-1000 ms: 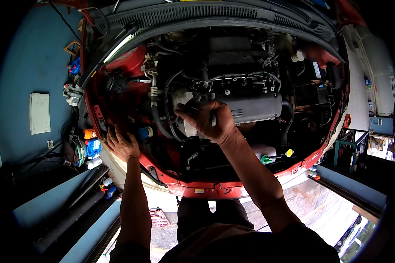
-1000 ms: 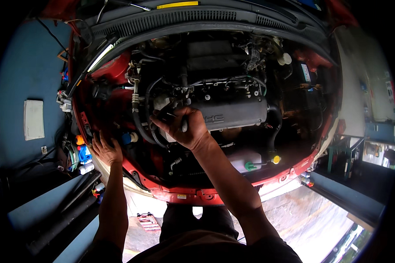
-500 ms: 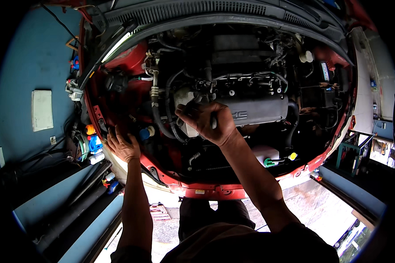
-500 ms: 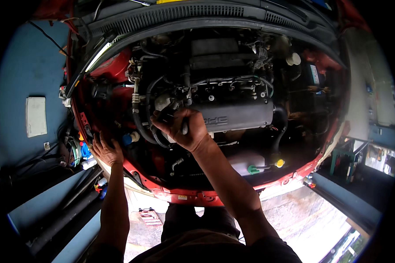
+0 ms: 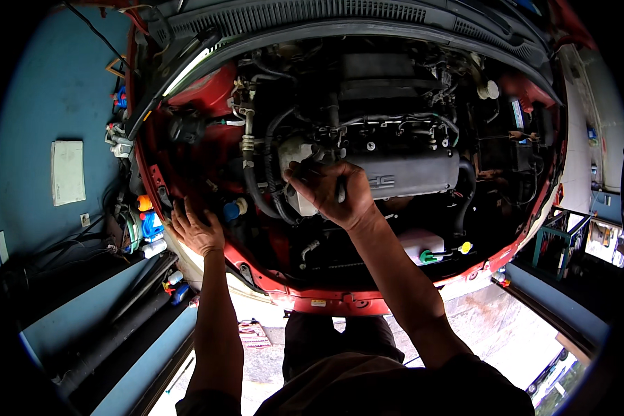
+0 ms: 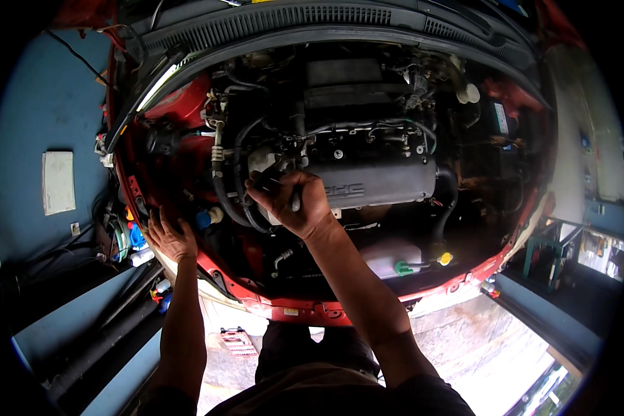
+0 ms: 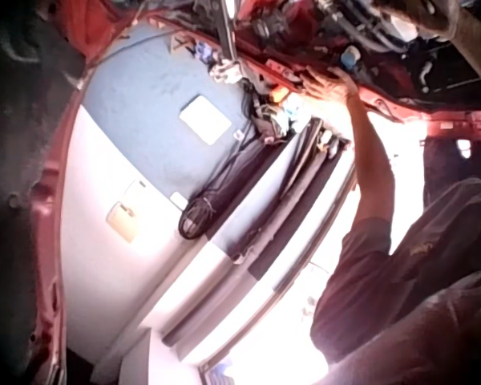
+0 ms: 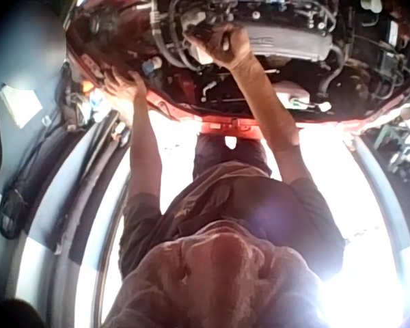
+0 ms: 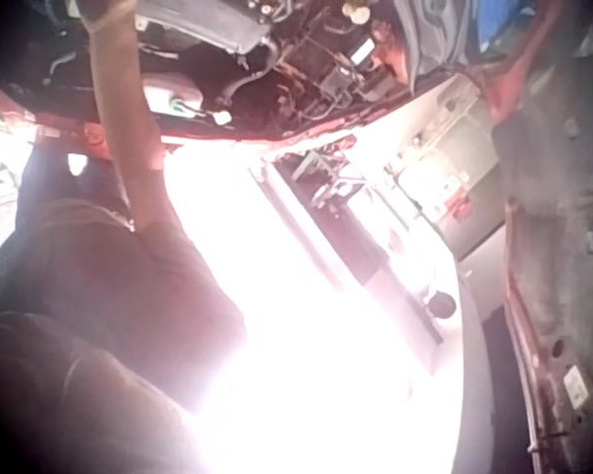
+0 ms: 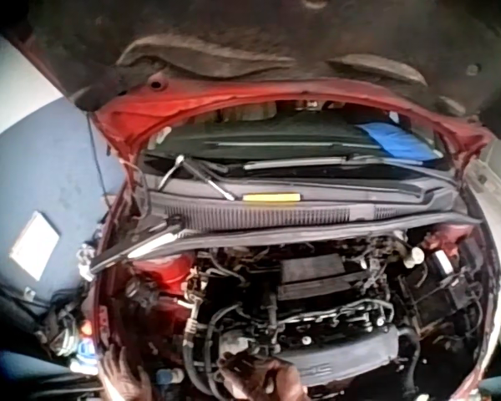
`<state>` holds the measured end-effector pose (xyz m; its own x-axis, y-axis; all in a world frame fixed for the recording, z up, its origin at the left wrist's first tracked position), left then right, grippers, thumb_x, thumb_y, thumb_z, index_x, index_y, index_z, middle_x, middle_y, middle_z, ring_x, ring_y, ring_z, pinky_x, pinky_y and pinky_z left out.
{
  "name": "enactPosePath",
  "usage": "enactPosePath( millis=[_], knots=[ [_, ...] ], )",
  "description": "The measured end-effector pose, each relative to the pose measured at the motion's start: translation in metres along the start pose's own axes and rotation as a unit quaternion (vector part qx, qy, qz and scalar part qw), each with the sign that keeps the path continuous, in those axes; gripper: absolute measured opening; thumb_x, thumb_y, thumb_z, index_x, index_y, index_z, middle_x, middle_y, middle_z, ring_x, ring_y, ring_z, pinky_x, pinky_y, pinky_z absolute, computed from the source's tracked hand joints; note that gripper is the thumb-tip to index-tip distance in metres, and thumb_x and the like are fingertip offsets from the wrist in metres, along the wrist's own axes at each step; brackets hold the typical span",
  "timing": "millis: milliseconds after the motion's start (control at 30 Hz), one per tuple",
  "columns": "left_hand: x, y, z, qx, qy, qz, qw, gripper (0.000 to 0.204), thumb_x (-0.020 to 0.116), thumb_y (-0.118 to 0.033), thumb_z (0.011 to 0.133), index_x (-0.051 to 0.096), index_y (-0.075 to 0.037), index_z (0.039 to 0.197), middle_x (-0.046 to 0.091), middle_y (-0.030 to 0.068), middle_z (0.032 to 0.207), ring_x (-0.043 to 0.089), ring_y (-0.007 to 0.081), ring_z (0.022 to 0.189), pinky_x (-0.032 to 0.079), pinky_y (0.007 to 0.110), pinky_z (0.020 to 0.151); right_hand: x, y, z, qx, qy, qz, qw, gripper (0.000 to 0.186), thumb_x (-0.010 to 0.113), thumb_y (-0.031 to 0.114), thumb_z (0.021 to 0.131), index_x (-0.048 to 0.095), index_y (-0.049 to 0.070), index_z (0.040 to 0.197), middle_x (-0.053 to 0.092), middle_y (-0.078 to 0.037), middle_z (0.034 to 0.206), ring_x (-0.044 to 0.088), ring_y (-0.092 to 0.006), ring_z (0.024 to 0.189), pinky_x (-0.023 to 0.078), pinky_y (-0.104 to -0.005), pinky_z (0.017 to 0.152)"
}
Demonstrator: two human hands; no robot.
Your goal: The person works on a car engine with the hood open, using a wrench to tighten bolts on the engine cover. They manipulate hoses and components within the engine bay, occasionally stepping back to retrieve tools or inspect the work area.
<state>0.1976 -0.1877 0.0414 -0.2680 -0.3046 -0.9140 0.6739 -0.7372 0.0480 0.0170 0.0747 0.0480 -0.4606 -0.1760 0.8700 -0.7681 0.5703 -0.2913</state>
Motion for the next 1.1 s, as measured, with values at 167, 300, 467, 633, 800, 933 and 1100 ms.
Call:
enactPosePath(
  millis=[167, 300, 467, 633, 800, 933, 1100],
  knots=[
    [-0.001, 0.0, 0.001, 0.006, -0.007, -0.003, 1.0, 0.061, 0.056, -0.038, 0.088, 0.05, -0.016, 0.145, 0.047, 0.0116, 0.15, 0.039, 0.0323, 0.14, 0.013, 0.055, 0.123, -0.005, 0.001, 0.001, -0.019, -0.01, -0.018, 1.0, 0.039, 0.044, 0.001, 0.082, 0.052, -0.018, 0.115, 0.055, -0.029, 0.124, 0.053, -0.0459, 0.121, 0.045, -0.0564, 0.111],
    [-0.006, -0.003, 0.002, 0.007, -0.015, -0.003, 1.0, 0.06, 0.057, -0.039, 0.088, 0.053, -0.014, 0.143, 0.051, 0.014, 0.144, 0.042, 0.0319, 0.138, 0.015, 0.055, 0.122, 0.0, -0.001, 0.0, -0.024, 0.003, -0.02, 0.999, 0.035, 0.043, 0.0, 0.08, 0.055, -0.018, 0.108, 0.056, -0.03, 0.123, 0.053, -0.0461, 0.121, 0.045, -0.0571, 0.11],
    [-0.005, -0.003, 0.002, 0.011, -0.016, 0.0, 1.0, 0.06, 0.056, -0.038, 0.088, 0.052, -0.014, 0.143, 0.05, 0.0133, 0.146, 0.041, 0.0316, 0.138, 0.015, 0.055, 0.122, 0.006, -0.003, 0.0, -0.032, -0.009, -0.035, 0.999, 0.036, 0.043, 0.0, 0.079, 0.056, -0.019, 0.107, 0.056, -0.03, 0.122, 0.053, -0.0445, 0.121, 0.043, -0.0573, 0.111],
    [-0.004, -0.002, 0.002, 0.006, -0.009, -0.002, 1.0, 0.06, 0.057, -0.038, 0.088, 0.052, -0.016, 0.144, 0.049, 0.0123, 0.148, 0.041, 0.0322, 0.138, 0.014, 0.055, 0.122, 0.003, -0.003, 0.002, -0.021, 0.006, -0.069, 0.997, 0.04, 0.043, 0.0, 0.08, 0.052, -0.018, 0.114, 0.056, -0.029, 0.125, 0.053, -0.0437, 0.121, 0.042, -0.0561, 0.113],
    [-0.004, -0.002, 0.001, 0.006, -0.004, -0.002, 1.0, 0.06, 0.057, -0.039, 0.089, 0.052, -0.016, 0.144, 0.049, 0.0127, 0.149, 0.04, 0.0328, 0.139, 0.013, 0.055, 0.123, 0.003, -0.002, 0.001, -0.028, -0.01, -0.077, 0.997, 0.042, 0.044, 0.002, 0.081, 0.054, -0.017, 0.117, 0.057, -0.028, 0.125, 0.055, -0.0431, 0.12, 0.044, -0.0565, 0.111],
    [-0.003, -0.002, 0.0, 0.006, -0.003, 0.004, 1.0, 0.061, 0.056, -0.039, 0.089, 0.05, -0.015, 0.145, 0.049, 0.0127, 0.149, 0.039, 0.0322, 0.14, 0.013, 0.054, 0.123, 0.002, -0.003, 0.0, -0.027, -0.02, -0.062, 0.998, 0.044, 0.046, 0.004, 0.082, 0.053, -0.014, 0.122, 0.057, -0.027, 0.125, 0.054, -0.0433, 0.121, 0.045, -0.056, 0.11],
    [-0.003, -0.001, 0.0, 0.004, -0.002, 0.005, 1.0, 0.061, 0.056, -0.039, 0.089, 0.05, -0.016, 0.145, 0.049, 0.0126, 0.147, 0.041, 0.0319, 0.138, 0.014, 0.054, 0.123, 0.001, -0.002, 0.002, -0.022, -0.008, -0.048, 0.999, 0.042, 0.047, 0.005, 0.084, 0.054, -0.011, 0.122, 0.058, -0.026, 0.124, 0.056, -0.0432, 0.119, 0.048, -0.055, 0.107]
  ],
)
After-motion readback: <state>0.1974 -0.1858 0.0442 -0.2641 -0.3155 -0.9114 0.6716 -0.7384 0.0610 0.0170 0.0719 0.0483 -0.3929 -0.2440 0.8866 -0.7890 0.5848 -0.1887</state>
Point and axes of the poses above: each hand's wrist, its own z-axis towards the middle knuckle, its own x-axis out of the palm, y = z × x, the point moved 8 cm from there along z, towards the middle knuckle
